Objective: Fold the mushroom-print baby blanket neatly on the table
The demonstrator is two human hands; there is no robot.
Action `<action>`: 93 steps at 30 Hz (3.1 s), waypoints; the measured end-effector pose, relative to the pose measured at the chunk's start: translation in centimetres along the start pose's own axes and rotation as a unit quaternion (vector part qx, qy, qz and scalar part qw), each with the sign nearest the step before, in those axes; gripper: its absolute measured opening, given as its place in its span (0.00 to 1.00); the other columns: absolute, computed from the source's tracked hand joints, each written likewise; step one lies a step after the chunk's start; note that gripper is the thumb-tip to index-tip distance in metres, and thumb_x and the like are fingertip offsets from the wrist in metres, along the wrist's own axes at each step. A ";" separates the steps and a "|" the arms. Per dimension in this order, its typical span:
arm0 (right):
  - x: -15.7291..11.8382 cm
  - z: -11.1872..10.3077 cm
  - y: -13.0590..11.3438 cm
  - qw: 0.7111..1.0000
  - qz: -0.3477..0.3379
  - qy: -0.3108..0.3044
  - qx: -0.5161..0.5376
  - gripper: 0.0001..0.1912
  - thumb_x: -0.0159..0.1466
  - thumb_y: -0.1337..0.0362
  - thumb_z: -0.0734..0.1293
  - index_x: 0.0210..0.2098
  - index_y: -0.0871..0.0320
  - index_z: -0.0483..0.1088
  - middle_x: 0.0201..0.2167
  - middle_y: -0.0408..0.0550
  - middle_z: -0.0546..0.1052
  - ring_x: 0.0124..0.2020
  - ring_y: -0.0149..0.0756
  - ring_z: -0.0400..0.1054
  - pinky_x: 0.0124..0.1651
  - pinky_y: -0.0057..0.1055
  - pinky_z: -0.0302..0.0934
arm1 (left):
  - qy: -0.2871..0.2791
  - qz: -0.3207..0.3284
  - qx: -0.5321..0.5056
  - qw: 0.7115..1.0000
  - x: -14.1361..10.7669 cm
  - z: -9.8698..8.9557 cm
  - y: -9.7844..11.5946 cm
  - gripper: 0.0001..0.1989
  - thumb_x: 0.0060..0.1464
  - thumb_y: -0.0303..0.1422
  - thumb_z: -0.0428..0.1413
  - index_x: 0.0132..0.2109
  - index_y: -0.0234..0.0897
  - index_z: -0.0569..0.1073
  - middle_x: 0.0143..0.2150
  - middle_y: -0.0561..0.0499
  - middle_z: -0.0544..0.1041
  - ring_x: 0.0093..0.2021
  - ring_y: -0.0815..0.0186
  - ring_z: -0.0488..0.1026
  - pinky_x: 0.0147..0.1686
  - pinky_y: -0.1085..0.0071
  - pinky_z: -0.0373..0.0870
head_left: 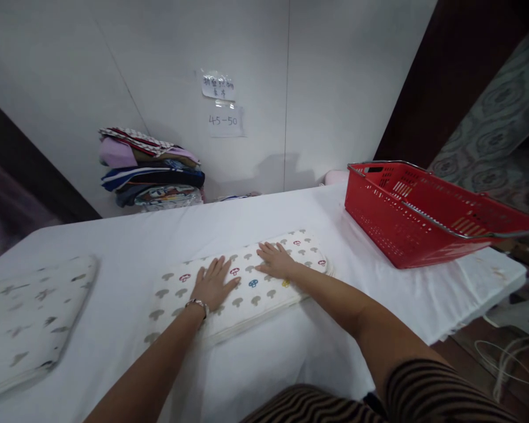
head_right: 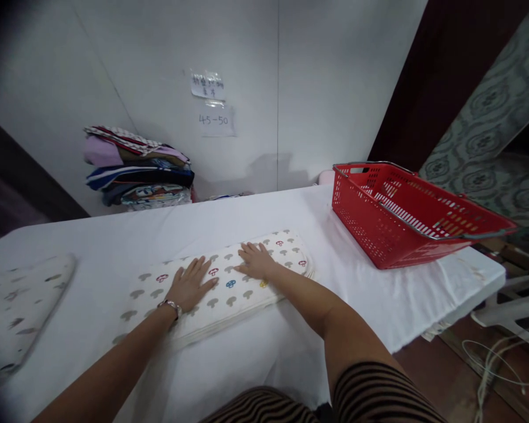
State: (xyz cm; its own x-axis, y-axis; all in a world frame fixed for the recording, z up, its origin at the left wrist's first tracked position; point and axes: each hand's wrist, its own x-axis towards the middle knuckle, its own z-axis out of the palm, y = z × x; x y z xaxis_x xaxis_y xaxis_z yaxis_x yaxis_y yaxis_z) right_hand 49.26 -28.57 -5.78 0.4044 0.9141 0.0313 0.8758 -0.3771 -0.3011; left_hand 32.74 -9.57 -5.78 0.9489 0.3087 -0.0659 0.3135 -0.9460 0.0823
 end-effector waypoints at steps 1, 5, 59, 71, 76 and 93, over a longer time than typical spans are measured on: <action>-0.1 -0.3 0.3 1.000 0.005 -0.001 0.004 0.37 0.64 0.41 0.49 0.65 0.57 0.50 0.67 0.53 0.46 0.67 0.46 0.36 0.65 0.51 0.31 | -0.002 -0.003 0.000 1.000 0.0 0.0 -0.1 0.36 0.56 0.54 0.36 0.66 0.41 0.51 0.69 0.49 0.44 0.69 0.56 0.39 0.63 0.50 0.40; -1.3 -1.4 2.7 0.995 0.095 0.034 -0.016 0.38 0.64 0.41 0.49 0.65 0.58 0.49 0.67 0.54 0.45 0.68 0.47 0.33 0.65 0.51 0.27 | 0.012 0.001 -0.004 1.000 0.2 0.1 -0.3 0.35 0.55 0.54 0.37 0.66 0.43 0.53 0.69 0.49 0.46 0.68 0.55 0.41 0.63 0.49 0.42; -18.5 -4.8 7.5 0.810 0.410 0.106 0.405 0.06 0.59 0.70 0.65 0.26 0.61 0.65 0.14 0.39 0.69 0.12 0.26 0.64 0.14 0.19 0.57 | 0.089 0.250 -0.030 0.964 0.7 0.3 26.1 0.12 0.56 0.37 0.51 0.44 0.37 0.71 0.46 0.44 0.70 0.50 0.57 0.64 0.46 0.60 0.61; -18.5 -4.1 6.4 0.680 0.354 0.217 0.604 0.09 0.56 0.70 0.65 0.34 0.57 0.60 0.19 0.37 0.70 0.19 0.28 0.68 0.23 0.25 0.66 | 0.076 0.121 -0.124 0.982 1.6 -0.4 26.9 0.13 0.59 0.34 0.44 0.43 0.37 0.72 0.41 0.46 0.72 0.42 0.63 0.69 0.40 0.67 0.64; -18.8 -3.9 6.3 0.680 0.351 0.215 0.607 0.12 0.54 0.71 0.64 0.38 0.57 0.60 0.20 0.38 0.71 0.19 0.29 0.68 0.22 0.24 0.64 | 0.075 0.172 -0.086 0.978 0.9 0.2 27.1 0.12 0.59 0.33 0.45 0.40 0.36 0.72 0.41 0.46 0.72 0.44 0.60 0.68 0.41 0.65 0.63; -18.6 -4.2 5.9 0.707 0.367 0.208 0.568 0.21 0.59 0.66 0.65 0.51 0.59 0.58 0.20 0.39 0.72 0.19 0.31 0.69 0.21 0.25 0.65 | 0.064 0.205 -0.042 0.976 0.0 -0.2 27.7 0.13 0.58 0.29 0.44 0.43 0.36 0.72 0.44 0.43 0.72 0.47 0.58 0.67 0.43 0.62 0.63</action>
State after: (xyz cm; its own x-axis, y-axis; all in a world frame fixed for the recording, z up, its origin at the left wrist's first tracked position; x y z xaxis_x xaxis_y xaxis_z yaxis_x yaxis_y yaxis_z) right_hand 48.00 -48.42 -4.08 0.8894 0.3229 -0.3237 -0.2900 -0.1489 -0.9454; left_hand 41.42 -35.73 -3.27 0.9905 -0.0782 0.1133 -0.0956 -0.9829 0.1573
